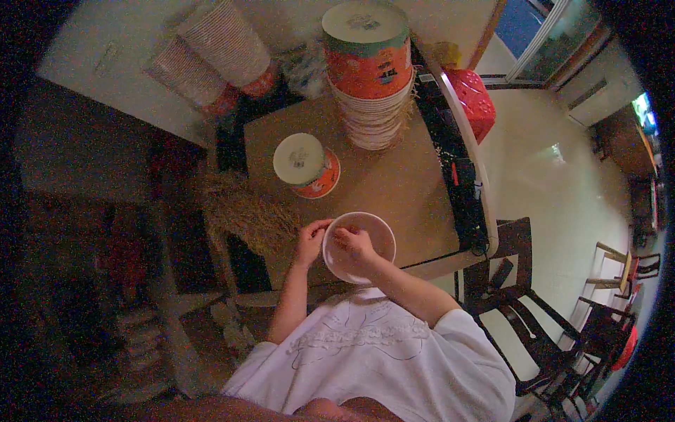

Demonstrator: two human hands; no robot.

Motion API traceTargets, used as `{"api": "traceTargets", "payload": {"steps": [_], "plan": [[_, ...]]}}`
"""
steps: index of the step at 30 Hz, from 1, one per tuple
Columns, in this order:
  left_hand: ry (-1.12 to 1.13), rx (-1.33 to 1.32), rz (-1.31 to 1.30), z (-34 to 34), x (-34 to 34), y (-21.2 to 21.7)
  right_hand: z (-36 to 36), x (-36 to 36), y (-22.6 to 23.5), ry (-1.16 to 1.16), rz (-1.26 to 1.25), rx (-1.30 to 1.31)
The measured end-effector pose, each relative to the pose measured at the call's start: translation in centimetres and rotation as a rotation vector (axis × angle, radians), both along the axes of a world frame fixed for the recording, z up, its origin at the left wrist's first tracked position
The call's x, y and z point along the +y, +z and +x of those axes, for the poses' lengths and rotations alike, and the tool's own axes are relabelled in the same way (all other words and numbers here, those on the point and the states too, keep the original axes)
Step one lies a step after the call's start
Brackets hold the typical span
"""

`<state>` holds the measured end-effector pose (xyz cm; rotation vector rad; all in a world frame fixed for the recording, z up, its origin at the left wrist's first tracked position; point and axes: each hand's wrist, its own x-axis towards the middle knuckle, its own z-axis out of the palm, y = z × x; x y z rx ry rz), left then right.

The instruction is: Inspecting and preparing paper bowls by removing small debris or separators and stacking them.

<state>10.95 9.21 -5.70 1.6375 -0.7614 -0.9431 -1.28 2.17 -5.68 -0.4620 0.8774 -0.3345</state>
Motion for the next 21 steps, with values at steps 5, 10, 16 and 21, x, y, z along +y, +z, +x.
{"api": "traceTargets", "payload": {"steps": [5, 10, 16, 21], "plan": [[-0.001, -0.016, -0.012, -0.1, 0.1, -0.4, 0.0, -0.1, -0.4, 0.022, -0.004, 0.041], [-0.002, -0.002, -0.01, -0.1, 0.1, -0.9, 0.2, -0.3, -1.3, 0.077, -0.078, 0.072], [-0.018, -0.034, -0.042, 0.0, 0.2, -0.5, 0.1, -0.2, -1.8, 0.079, -0.112, 0.044], [-0.082, -0.205, -0.042, 0.1, 0.1, 0.6, -0.1, -0.3, -1.6, 0.094, -0.12, 0.057]]}}
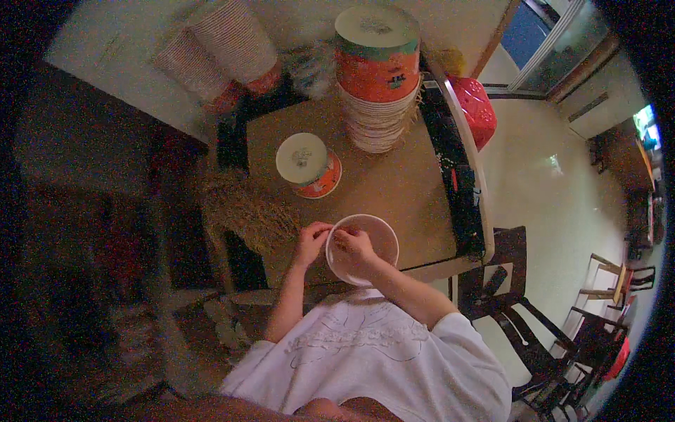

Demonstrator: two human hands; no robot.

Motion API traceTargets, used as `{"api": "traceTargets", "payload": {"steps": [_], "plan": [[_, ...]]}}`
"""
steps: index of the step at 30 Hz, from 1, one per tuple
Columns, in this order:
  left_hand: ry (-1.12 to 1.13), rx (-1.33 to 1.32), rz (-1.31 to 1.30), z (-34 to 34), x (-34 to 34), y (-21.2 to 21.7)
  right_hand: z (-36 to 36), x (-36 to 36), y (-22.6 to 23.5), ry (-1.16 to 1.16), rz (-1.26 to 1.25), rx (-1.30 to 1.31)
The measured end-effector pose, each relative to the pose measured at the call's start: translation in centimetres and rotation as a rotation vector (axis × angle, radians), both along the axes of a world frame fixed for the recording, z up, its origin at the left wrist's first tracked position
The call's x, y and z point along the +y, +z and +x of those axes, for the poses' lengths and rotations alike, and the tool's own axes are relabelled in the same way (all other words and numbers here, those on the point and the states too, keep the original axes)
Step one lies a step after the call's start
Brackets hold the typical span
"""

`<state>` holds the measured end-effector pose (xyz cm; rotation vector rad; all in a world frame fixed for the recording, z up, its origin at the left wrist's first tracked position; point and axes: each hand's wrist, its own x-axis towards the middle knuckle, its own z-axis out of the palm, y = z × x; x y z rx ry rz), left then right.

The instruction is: Inspecting and preparing paper bowls by removing small debris or separators and stacking them.

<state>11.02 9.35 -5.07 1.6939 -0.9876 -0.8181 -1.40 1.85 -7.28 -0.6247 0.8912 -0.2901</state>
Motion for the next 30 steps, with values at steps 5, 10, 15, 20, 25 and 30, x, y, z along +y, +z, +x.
{"api": "traceTargets", "payload": {"steps": [5, 10, 15, 20, 25, 30], "plan": [[-0.019, -0.072, 0.031, 0.0, -0.1, 0.6, -0.5, -0.3, 0.4, 0.035, 0.005, 0.006], [-0.008, -0.115, 0.053, -0.5, -0.5, 0.1, -0.7, -0.2, 2.1, -0.012, -0.006, 0.0], [0.142, 0.301, 0.094, -0.3, -0.1, -4.1, -1.5, 1.5, 9.4, 0.457, -1.234, 0.121], [-0.031, 0.678, 0.221, 1.5, -1.1, -2.4, 1.1, 2.8, 7.1, 0.71, -1.824, 0.146], [-0.024, 1.103, 0.131, 2.0, -0.4, 0.2, 3.6, -0.3, 5.6, 0.644, -1.656, 0.016], [0.202, 1.111, 0.23, 0.9, -1.1, 4.0, 3.6, -4.1, 6.0, 0.872, -1.276, 0.147]]}}
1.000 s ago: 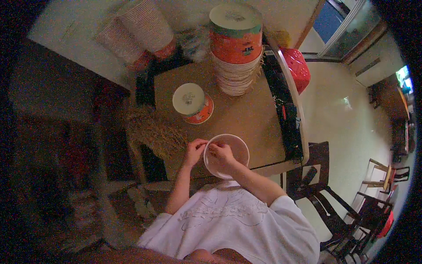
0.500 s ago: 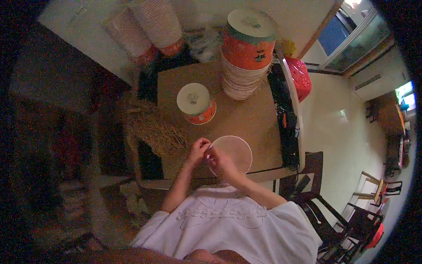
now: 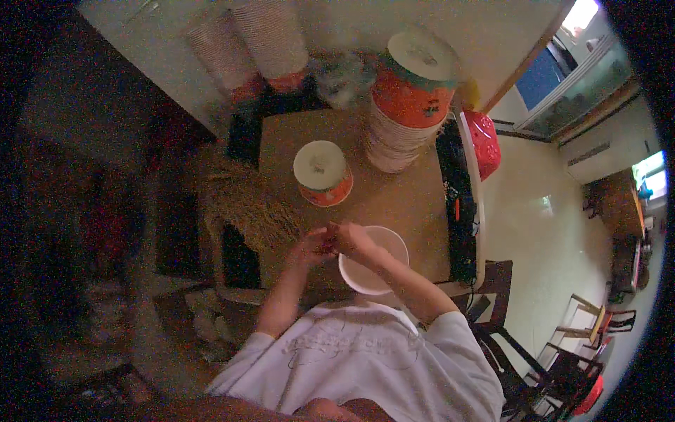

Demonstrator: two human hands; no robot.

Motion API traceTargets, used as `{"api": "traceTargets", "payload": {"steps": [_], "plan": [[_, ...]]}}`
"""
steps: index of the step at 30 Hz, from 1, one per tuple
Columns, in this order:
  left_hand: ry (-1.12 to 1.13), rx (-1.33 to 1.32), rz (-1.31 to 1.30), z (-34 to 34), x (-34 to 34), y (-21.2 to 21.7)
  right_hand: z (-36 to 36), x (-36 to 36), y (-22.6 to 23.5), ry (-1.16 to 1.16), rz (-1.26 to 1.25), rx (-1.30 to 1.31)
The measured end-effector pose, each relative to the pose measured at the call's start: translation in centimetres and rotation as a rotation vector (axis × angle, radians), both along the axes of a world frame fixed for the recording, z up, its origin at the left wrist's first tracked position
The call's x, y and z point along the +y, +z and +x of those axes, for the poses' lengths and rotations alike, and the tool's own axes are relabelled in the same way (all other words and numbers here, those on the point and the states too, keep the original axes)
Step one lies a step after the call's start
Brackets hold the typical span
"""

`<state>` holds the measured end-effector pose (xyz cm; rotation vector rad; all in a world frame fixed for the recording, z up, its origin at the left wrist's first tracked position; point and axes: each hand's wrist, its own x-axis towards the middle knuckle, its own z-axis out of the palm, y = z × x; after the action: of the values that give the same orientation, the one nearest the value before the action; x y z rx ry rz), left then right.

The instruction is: Inspecting and preparing paper bowls by removing small debris or separators and stacking them.

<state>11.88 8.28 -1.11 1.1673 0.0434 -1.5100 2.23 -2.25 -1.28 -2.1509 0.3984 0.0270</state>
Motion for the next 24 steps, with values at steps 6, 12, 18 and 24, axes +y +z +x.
{"api": "traceTargets", "payload": {"steps": [6, 12, 18, 24], "plan": [[-0.095, 0.169, -0.131, -0.1, -1.9, -2.9, -0.8, -2.2, 2.0, -0.147, 0.499, 0.047], [-0.094, 0.309, -0.166, -0.2, -2.5, -7.0, -1.2, -2.7, -0.2, -0.166, 0.356, 0.022], [0.039, 0.606, -0.317, 0.2, -1.2, -13.3, -3.5, -1.1, 2.4, -0.286, 0.042, -0.252], [0.077, -0.483, -0.117, -1.9, -4.4, -12.6, -6.3, -0.6, 2.3, -0.353, 0.259, -0.242]]}}
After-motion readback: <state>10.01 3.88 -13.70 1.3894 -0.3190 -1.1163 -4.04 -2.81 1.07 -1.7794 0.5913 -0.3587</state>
